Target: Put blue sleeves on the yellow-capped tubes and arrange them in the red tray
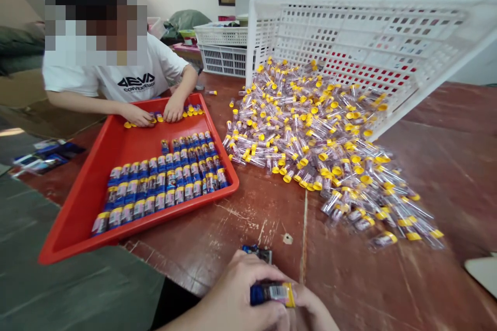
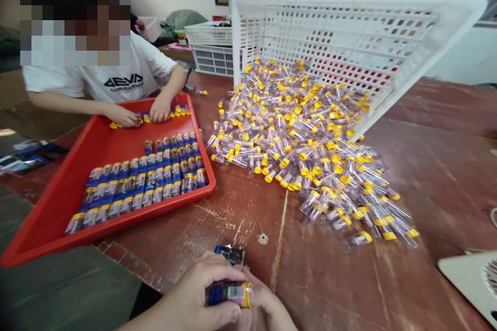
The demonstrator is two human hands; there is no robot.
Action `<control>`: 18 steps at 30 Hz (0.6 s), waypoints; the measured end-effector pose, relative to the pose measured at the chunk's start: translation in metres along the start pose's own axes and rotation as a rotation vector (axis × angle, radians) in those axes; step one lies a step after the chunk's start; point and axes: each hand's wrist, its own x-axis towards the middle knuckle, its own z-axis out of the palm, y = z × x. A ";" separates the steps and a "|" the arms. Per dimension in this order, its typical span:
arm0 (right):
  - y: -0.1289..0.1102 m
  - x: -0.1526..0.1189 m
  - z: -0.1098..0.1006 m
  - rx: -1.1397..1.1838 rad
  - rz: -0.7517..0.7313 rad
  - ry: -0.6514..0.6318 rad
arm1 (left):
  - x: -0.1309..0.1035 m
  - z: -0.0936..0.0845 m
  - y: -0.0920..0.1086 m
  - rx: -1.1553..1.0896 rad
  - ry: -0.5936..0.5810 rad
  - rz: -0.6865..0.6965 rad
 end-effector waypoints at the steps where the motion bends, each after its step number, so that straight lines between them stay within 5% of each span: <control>1: 0.002 0.000 0.002 0.007 -0.002 0.034 | 0.000 0.001 0.000 -0.010 0.001 0.005; 9: 0.004 0.002 0.000 -0.020 0.019 0.133 | 0.002 0.000 0.007 -0.053 -0.017 -0.061; 18: 0.004 0.011 -0.013 -0.072 0.121 -0.041 | 0.006 0.003 -0.004 -0.205 -0.055 -0.252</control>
